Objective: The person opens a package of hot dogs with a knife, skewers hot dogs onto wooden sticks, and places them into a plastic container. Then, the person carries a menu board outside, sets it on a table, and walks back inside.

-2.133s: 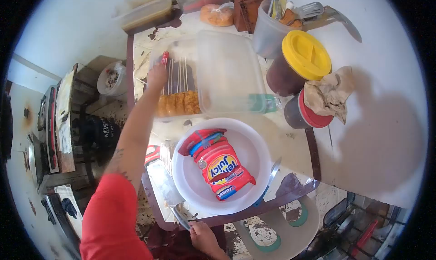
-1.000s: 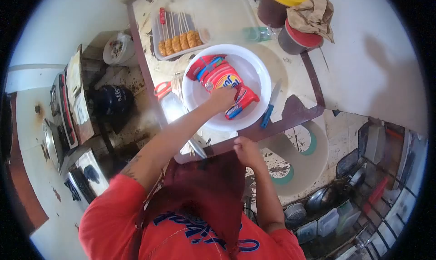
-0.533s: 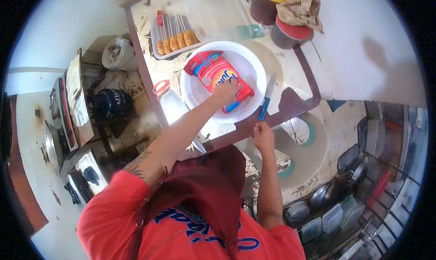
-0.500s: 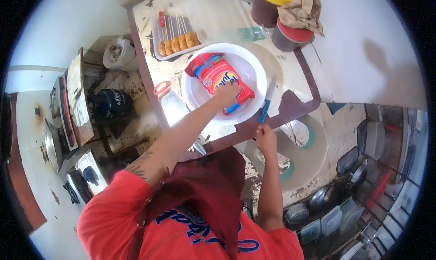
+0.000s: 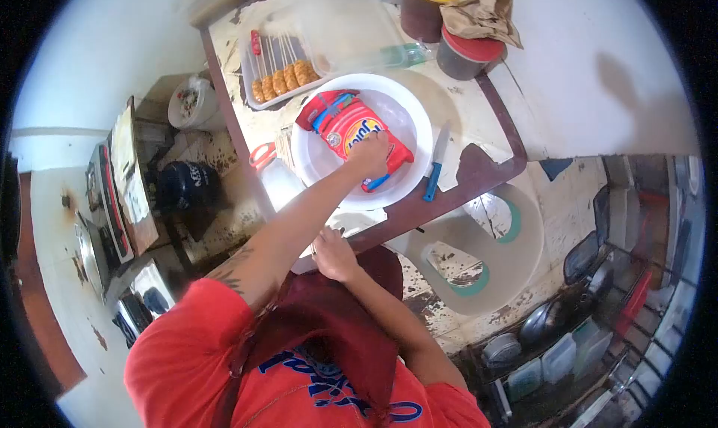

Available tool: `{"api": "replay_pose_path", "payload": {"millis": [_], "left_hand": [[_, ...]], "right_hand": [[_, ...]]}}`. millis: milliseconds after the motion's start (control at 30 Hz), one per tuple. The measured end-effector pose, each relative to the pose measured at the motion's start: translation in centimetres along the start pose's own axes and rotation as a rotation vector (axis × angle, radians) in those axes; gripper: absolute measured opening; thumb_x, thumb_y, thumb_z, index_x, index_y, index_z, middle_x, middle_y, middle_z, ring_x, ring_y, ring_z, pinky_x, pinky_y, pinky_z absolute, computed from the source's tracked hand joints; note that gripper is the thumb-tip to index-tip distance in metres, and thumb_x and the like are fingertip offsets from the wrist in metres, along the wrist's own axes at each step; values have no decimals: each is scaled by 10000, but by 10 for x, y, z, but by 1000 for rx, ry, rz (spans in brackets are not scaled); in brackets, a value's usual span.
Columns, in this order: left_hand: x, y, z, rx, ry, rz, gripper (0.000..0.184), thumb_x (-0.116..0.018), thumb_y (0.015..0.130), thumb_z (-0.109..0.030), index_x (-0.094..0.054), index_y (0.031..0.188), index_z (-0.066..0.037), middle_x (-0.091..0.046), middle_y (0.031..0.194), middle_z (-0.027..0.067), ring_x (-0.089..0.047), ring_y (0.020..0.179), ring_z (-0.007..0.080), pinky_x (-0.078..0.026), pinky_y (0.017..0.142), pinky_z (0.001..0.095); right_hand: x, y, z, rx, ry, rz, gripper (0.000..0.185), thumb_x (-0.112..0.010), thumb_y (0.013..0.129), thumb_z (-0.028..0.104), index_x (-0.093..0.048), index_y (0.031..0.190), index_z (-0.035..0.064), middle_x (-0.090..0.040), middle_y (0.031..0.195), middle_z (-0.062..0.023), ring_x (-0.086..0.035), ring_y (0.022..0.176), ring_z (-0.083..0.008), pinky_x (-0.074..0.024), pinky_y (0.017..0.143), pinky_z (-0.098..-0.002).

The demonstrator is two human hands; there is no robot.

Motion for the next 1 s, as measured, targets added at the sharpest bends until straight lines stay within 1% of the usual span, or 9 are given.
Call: {"api": "replay_pose_path", "payload": {"millis": [233,367,567,667,700,767,867,967,1000], "left_hand": [[2,1,-2,5,-22,31,448,-583,729,-112,-410,1106,55,-501,1096,279,-560,1006,403,-477,839,455],[3,1,2,-29,-45,54,563,-619,704,-177,-388,1175,29,-505,1120,260,-547,1032,403,-467,853,458],[-11,13,18,-175,-153,167,656,-664,653,-233,-433,1246,-77,-490,1213,199,-512,1109,360,-440,915,418],[-15,16,23,-244,-185,184,628,-664,656,-221,-454,1226,-62,-497,1206,198,-513,1102,355,-444,905,412],[-17,13,24,-246,-203,151,622,-670,651,-207,-460,1217,-56,-505,1194,199,-518,1093,355,-446,900,412],[-6,10,24,-255,-292,128,616,-682,639,-170,-466,1202,-45,-525,1149,191,-533,1058,334,-452,878,400],[14,2,14,-267,-509,164,612,-694,625,-101,-463,1187,-29,-553,1051,160,-554,984,271,-461,831,359],[13,2,18,-259,-640,203,599,-675,632,-44,-453,1188,-18,-549,988,123,-543,934,212,-457,799,313],[8,6,24,-248,-652,208,593,-663,642,-34,-448,1194,-14,-542,990,114,-536,931,201,-453,796,302]], "right_hand": [[-8,-5,-10,-98,-31,21,557,-547,759,62,-393,1292,111,-491,1149,-165,-487,1031,-354,-443,844,-464],[-10,-4,-16,-70,-26,-24,560,-525,767,62,-396,1306,137,-498,1125,-168,-487,1005,-363,-439,845,-462],[-1,-5,-12,-198,5,3,527,-551,768,104,-445,1284,125,-490,1124,-189,-478,1006,-394,-413,890,-462],[77,-17,-11,-245,356,-154,353,-590,762,166,-583,1085,25,-561,1035,-204,-567,938,-303,-456,842,-404],[82,-29,-45,-399,507,-401,280,-592,766,87,-593,1037,17,-588,934,-219,-556,920,-372,-453,826,-428],[147,-26,-83,-574,340,-718,366,-613,819,135,-527,1131,-33,-568,1059,-218,-567,971,-340,-445,859,-405],[166,26,-136,-428,939,-864,628,-662,804,223,-378,1249,-117,-458,1215,-282,-525,1076,-330,-416,910,-384],[188,36,-146,-771,352,-1030,497,-692,795,266,-492,1127,-45,-582,1056,-205,-575,985,-245,-458,823,-355],[181,45,-155,-765,417,-931,545,-708,767,298,-494,1114,-63,-577,1056,-229,-575,986,-285,-457,827,-370]]}}
Point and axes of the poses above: each hand's wrist, its own y-axis towards the middle knuckle, its own x-axis out of the back of the hand, z = x × y, the point moved 7 cm from there along y, towards the middle knuckle
